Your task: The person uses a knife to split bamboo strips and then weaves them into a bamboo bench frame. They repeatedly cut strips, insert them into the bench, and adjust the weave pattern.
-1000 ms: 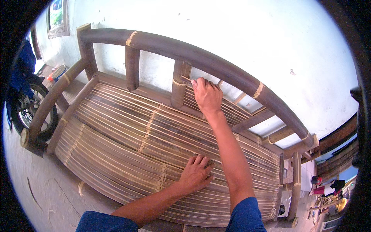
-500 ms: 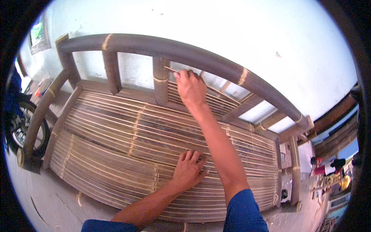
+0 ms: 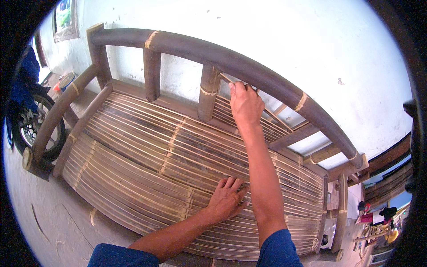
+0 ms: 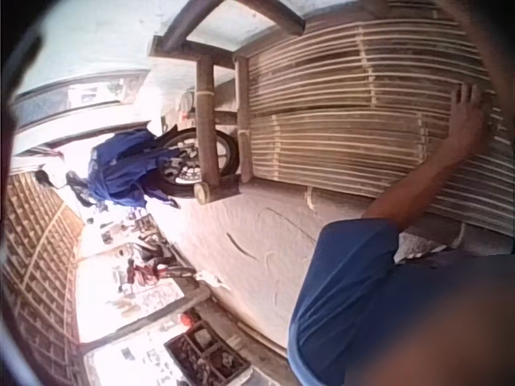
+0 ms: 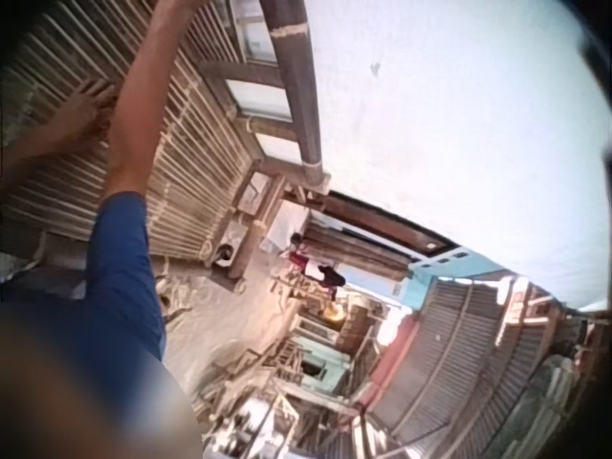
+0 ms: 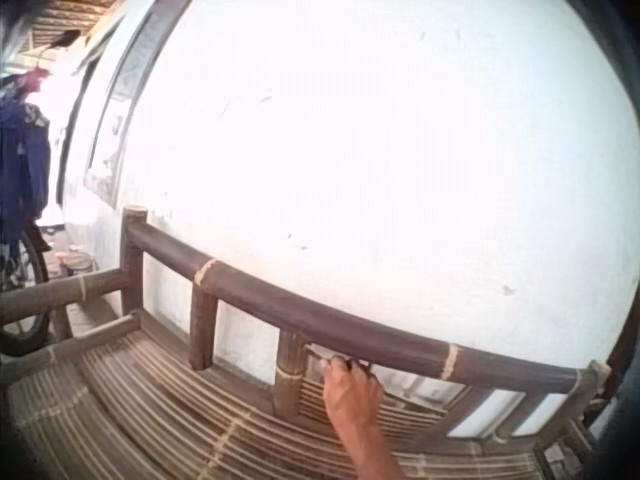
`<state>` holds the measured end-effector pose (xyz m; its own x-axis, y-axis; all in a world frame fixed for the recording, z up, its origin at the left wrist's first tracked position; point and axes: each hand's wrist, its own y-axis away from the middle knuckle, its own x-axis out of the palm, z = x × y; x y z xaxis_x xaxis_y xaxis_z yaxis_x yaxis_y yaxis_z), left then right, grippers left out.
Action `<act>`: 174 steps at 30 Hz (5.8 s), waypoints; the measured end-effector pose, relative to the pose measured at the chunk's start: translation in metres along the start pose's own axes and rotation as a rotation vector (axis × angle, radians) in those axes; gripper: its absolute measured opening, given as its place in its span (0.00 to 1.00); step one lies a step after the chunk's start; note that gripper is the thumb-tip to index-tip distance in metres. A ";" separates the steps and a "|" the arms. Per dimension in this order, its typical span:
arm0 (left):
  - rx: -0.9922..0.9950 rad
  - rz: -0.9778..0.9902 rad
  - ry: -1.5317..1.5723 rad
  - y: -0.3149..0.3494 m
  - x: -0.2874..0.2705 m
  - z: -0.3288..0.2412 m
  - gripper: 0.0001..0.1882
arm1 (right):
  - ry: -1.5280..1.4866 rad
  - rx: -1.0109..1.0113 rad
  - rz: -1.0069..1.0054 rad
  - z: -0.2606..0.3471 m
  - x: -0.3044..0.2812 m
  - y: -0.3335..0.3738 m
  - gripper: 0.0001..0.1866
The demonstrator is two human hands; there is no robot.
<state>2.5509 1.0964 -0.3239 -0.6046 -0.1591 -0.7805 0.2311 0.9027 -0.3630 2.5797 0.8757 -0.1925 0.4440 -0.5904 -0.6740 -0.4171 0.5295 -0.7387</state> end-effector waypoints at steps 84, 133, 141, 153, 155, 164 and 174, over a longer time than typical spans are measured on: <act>-0.017 0.266 -0.241 -0.005 -0.008 -0.008 0.29 | -0.269 0.132 -0.242 0.005 0.041 0.023 0.16; 0.001 0.062 0.038 -0.004 0.001 -0.002 0.24 | -0.257 -0.192 0.189 -0.024 0.041 0.001 0.13; 0.021 0.042 0.041 -0.003 -0.001 -0.001 0.23 | -0.172 -0.228 0.129 -0.028 0.040 0.008 0.12; 0.003 0.067 -0.023 -0.006 -0.006 -0.010 0.24 | -0.180 -0.090 0.379 -0.015 0.029 0.014 0.20; 0.005 0.101 -0.043 -0.006 -0.006 -0.009 0.25 | -0.186 -0.108 0.290 -0.012 0.026 0.017 0.25; -0.011 0.078 -0.081 -0.006 -0.003 -0.006 0.23 | -0.378 -0.188 0.013 -0.026 0.016 0.049 0.25; 0.006 0.056 -0.009 -0.005 0.001 -0.002 0.22 | 0.159 0.128 0.196 -0.146 -0.016 0.118 0.42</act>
<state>2.5474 1.0922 -0.3215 -0.5836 -0.1117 -0.8043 0.2693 0.9079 -0.3214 2.4075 0.8581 -0.2669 0.2302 -0.5523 -0.8012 -0.3748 0.7095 -0.5967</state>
